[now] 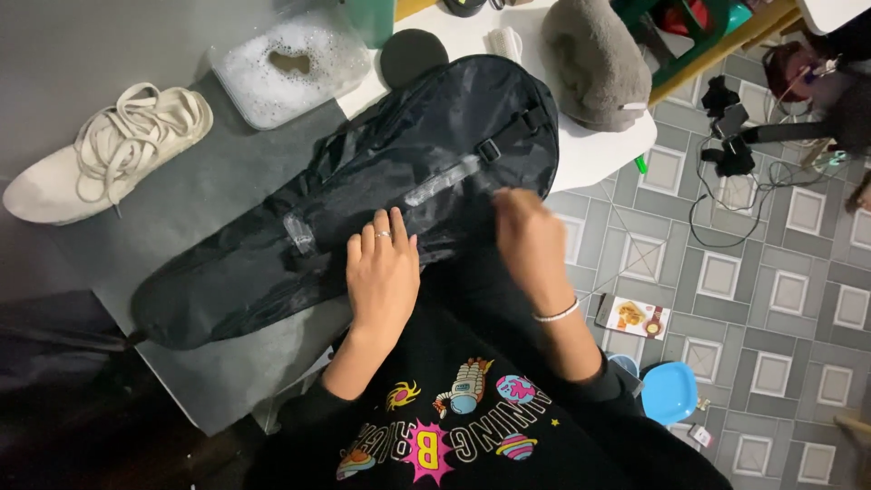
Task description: The person scrubs a black bag with a toothbrush and a white cleaning paste, then wipes the bag with a gray cloth. The person repeats the scrubbing and wiping process on different sections of the bag.
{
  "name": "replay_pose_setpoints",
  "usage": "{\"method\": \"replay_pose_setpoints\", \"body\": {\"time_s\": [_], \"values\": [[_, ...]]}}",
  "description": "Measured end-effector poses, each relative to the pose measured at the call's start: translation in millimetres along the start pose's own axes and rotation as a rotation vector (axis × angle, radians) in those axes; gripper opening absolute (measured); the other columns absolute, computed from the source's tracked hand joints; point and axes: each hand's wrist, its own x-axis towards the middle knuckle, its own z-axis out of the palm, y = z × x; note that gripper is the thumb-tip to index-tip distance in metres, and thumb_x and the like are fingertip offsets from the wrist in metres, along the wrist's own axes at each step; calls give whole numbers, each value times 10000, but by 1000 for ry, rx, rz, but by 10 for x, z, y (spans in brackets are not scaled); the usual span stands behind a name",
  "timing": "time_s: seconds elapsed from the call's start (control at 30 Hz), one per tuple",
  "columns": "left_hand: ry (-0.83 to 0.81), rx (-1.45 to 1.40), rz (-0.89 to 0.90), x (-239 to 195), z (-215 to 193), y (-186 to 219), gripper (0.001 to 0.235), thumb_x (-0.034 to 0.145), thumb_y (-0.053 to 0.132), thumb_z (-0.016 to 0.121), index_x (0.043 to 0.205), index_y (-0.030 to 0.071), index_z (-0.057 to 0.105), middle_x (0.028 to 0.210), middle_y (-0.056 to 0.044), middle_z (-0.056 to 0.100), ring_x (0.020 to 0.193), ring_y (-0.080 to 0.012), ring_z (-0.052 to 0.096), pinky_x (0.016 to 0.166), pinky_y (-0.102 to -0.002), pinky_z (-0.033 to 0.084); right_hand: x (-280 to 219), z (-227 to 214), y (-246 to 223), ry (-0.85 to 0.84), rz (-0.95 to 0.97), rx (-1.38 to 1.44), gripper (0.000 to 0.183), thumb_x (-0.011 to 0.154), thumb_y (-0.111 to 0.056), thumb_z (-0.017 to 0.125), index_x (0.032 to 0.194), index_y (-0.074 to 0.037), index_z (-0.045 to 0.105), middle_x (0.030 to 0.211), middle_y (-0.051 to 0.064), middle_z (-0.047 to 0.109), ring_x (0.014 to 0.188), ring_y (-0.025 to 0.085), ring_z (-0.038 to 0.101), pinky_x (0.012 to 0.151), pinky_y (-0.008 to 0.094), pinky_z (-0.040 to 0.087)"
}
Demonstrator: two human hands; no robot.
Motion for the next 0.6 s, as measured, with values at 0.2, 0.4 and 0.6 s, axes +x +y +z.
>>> {"method": "replay_pose_setpoints", "body": {"time_s": [0.2, 0.4, 0.6], "values": [[2, 15, 6, 11, -7, -1, 392, 1024, 304, 631, 1284, 21, 706, 1166, -168, 681, 1007, -260, 652, 881, -387, 448, 39, 2, 45, 24, -37, -19, 177, 1052, -124, 644, 879, -92, 668, 705, 93, 652, 626, 357, 704, 509, 436, 546], [7, 14, 4, -1, 21, 12, 404, 1003, 292, 652, 1289, 11, 697, 1161, -173, 669, 985, -267, 642, 865, -395, 446, 103, -116, 7, -46, -43, 43, 129, 1028, -82, 660, 908, -77, 704, 704, 83, 664, 632, 324, 713, 519, 407, 554], [0, -11, -7, 9, 23, 1, 395, 1007, 284, 641, 1286, 10, 699, 1173, -181, 664, 985, -276, 640, 863, -401, 449, -2, -114, 16, 28, -33, 37, 77, 994, -67, 678, 921, -68, 702, 721, 100, 677, 660, 352, 719, 532, 438, 557]]}}
